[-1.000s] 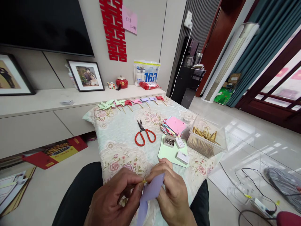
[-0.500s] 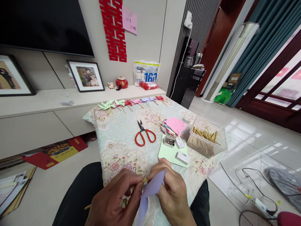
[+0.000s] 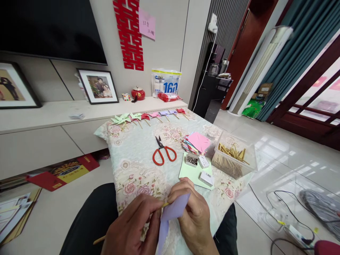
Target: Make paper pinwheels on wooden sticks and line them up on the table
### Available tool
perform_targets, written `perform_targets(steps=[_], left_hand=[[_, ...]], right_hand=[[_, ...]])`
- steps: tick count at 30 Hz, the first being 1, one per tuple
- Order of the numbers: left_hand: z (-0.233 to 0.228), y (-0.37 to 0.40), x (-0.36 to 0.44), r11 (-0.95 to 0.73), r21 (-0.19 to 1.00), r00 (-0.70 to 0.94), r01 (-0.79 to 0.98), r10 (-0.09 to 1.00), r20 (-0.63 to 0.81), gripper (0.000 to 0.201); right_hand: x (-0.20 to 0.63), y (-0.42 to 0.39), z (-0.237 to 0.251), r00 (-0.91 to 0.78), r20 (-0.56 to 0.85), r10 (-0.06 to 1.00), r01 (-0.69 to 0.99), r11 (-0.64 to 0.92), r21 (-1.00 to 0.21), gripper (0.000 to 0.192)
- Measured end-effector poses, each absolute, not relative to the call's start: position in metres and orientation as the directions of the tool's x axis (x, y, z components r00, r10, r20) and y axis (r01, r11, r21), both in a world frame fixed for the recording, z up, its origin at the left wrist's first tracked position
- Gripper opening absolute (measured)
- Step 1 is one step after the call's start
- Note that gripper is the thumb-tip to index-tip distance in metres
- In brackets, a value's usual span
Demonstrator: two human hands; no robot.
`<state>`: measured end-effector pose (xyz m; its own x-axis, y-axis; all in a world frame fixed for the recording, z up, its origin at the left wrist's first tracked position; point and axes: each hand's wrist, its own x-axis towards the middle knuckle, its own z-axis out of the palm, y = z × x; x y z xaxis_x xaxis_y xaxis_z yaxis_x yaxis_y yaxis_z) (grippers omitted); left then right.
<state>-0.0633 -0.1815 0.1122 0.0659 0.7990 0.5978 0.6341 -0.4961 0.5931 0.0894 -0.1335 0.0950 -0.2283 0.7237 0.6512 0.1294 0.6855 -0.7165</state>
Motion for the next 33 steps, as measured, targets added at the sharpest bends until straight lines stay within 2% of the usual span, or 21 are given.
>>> perform_targets(steps=[6,10,14,18,21,25,29,33], left_hand=[[0.107,-0.179,-0.07,-0.566,0.511,0.164,0.647,0.757,0.632,0.02],[0.106,-0.177,-0.073,-0.583,0.497,0.193,0.643,0.751,0.632,0.02],[0.106,-0.177,-0.074,-0.576,0.533,0.204,0.62,0.775,0.599,0.019],[0.109,-0.176,-0.079,-0.531,0.636,0.191,0.56,0.83,0.525,0.02],[0.111,-0.171,-0.083,-0.482,0.723,0.23,0.495,0.875,0.426,0.018],[0.109,-0.163,-0.085,-0.256,0.875,0.173,0.412,0.964,0.201,0.014],[0.098,-0.158,-0.084,-0.067,0.955,0.135,0.29,0.99,0.029,0.013],[0.083,-0.151,-0.087,0.13,0.986,0.135,0.108,0.98,-0.145,0.024]], right_hand=[[0.088,-0.135,0.091,-0.197,0.668,0.717,0.13,0.695,-0.707,0.014],[0.088,-0.135,0.094,-0.177,0.688,0.704,0.192,0.71,-0.677,0.02],[0.091,-0.133,0.102,-0.244,0.701,0.671,0.264,0.741,-0.618,0.019],[0.097,-0.128,0.11,-0.366,0.662,0.654,0.236,0.753,-0.614,0.012],[0.1,-0.121,0.118,-0.473,0.571,0.671,0.226,0.719,-0.657,0.007],[0.1,-0.107,0.123,-0.539,0.395,0.744,0.284,0.602,-0.746,0.01],[0.096,-0.094,0.118,-0.541,0.178,0.822,0.317,0.396,-0.862,0.016],[0.09,-0.084,0.108,-0.515,-0.046,0.856,0.317,0.14,-0.938,0.012]])
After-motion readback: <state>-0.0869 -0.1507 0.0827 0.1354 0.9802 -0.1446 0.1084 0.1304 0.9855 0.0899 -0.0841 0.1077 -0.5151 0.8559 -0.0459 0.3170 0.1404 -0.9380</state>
